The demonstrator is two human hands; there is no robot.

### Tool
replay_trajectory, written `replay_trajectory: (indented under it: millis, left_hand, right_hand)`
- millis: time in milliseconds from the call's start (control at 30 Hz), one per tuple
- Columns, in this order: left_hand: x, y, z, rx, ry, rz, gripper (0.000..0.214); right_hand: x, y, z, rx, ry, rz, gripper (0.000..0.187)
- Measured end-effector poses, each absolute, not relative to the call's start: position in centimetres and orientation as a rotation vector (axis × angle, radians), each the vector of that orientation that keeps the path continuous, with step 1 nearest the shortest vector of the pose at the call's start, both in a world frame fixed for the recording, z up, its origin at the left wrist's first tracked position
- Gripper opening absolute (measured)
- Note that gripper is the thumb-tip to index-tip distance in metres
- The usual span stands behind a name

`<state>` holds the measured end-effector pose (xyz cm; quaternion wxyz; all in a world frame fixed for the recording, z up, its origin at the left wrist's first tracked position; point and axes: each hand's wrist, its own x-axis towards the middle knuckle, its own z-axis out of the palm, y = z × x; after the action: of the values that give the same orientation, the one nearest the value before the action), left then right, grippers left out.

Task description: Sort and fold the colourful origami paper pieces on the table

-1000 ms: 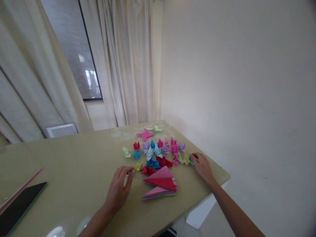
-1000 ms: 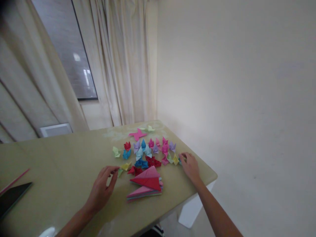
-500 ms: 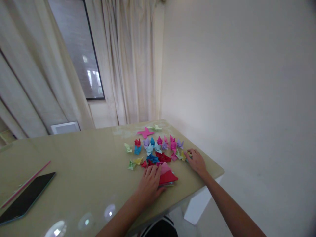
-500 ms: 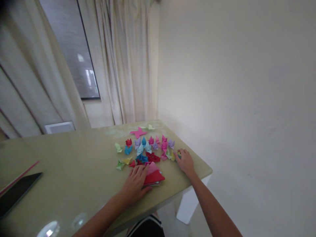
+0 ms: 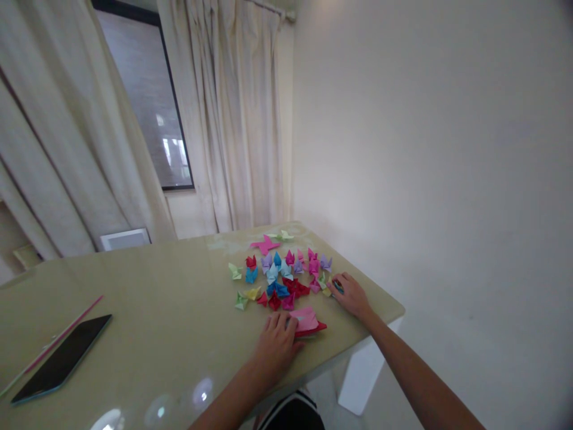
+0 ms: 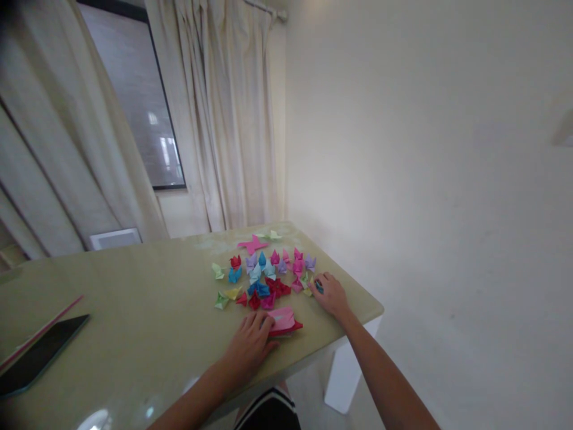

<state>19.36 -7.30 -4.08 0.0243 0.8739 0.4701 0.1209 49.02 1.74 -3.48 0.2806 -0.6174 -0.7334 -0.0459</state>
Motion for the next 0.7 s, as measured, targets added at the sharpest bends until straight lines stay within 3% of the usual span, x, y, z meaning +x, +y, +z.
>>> replay_trajectory:
  millis: [133, 367, 500, 700]
  left_hand:
    - [18.2, -7.3, -5.0, 2.787, 1.433, 0.348, 0.034]
    - [15.7, -7.1, -5.3, 2.783, 1.436, 0.225, 0.057]
    - [15.0, -7.0, -4.2, 2.810, 1.320, 0.326, 0.058]
    - [12.4, -4.2, -0.7, 2.616, 1.571, 0.633, 0.039]
  right_hand:
    - [49.1, 1.5, -3.4, -1.589, -1.998, -0.132, 0.030]
    - [49.4, 2.0, -3.8, -1.513, -2.057, -0.077, 0.039]
    - [49.5, 2.0, -4.1, -1.455, -2.127, -0.020, 0.040]
    - [49.6, 2.1, -4.3, -1.391, -2.164, 0.023, 0.047]
